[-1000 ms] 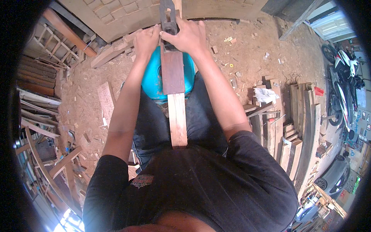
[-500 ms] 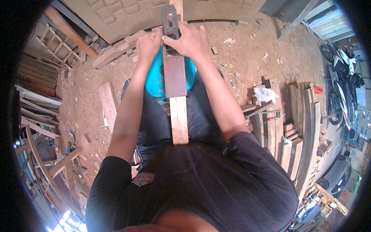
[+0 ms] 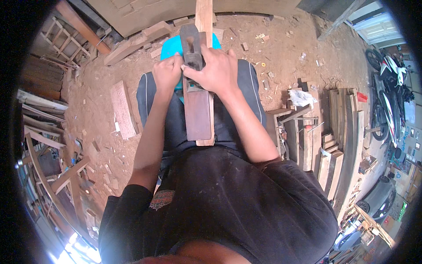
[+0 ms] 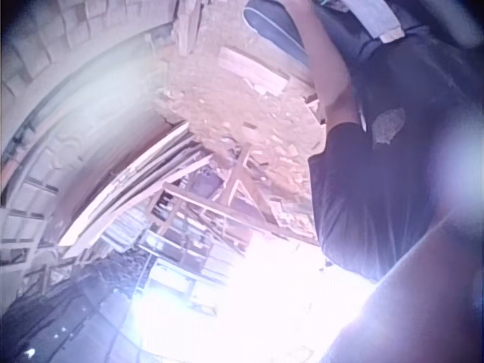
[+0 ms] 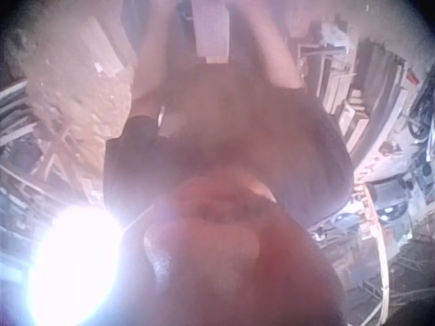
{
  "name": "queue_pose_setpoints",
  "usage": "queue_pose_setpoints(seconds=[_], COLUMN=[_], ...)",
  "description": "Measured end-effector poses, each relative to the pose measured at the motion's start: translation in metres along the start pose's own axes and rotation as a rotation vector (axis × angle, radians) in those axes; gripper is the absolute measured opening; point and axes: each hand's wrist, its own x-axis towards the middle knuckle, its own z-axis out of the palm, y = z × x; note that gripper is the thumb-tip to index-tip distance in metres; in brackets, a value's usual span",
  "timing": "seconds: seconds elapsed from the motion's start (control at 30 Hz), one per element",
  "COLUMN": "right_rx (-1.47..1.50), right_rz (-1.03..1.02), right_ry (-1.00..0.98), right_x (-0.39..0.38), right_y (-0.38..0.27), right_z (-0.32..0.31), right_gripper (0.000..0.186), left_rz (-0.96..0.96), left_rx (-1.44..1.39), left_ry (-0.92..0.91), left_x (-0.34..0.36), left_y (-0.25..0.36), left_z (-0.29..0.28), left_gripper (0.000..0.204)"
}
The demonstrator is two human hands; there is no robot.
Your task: The person uses a wooden hand plane to shave and smooth pieces of lumber, turning and repositioning the wood blocks by hand between strokes.
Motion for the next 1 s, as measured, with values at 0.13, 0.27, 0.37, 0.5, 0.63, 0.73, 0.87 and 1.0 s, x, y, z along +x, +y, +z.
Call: queue_pose_setpoints(seconds=[0.13,0.27,0.37,0.5,0.63,0.73,0.87,1.0], right_rx=[0.016,-0.006,0.036,0.039,0.031,0.001,-0.047,0.037], right_rz=[-0.042,-0.028,-0.031,-0.024,-0.051,0.0,0.018,0.017], right_ry=[0.04,-0.028,0.005,-0.007,0.02,-0.026,-0.035,0.008], right_x=[-0.012,-0.026,-0.031,-0.029,-0.023,-0.017,-0.022,-0.021], right_y=[-0.005,-0.008,-0.009,-0.011,-0.015,-0.025,-0.008,-0.002], right_z=[-0.008,-0.016,-0.016,-0.02,-0.024,-0.042,-0.039,-0.019], right_gripper=[0.073,0.073,0.078,0.083,0.083,0.074,0.072,0.075], left_rz=[0.002,-0.045,-0.094,-0.093,-0.066,-0.103,-0.077,-0.093], left_rx=[0.084,0.073,0.044,0.069,0.138,0.049,0.05,0.049], left_ry=[-0.031,-0.067,-0.077,-0.101,-0.093,-0.124,-0.166,-0.168], left_x=[-0.011,-0.025,-0.03,-0.025,-0.016,-0.005,-0.006,-0.005], left_y=[0.011,0.017,0.02,0.023,0.031,0.045,0.048,0.035], left_z=[-0.011,-0.018,-0.018,-0.023,-0.033,-0.038,-0.028,-0.021], left_gripper=[0.042,0.043,0.045,0.045,0.045,0.044,0.045,0.047])
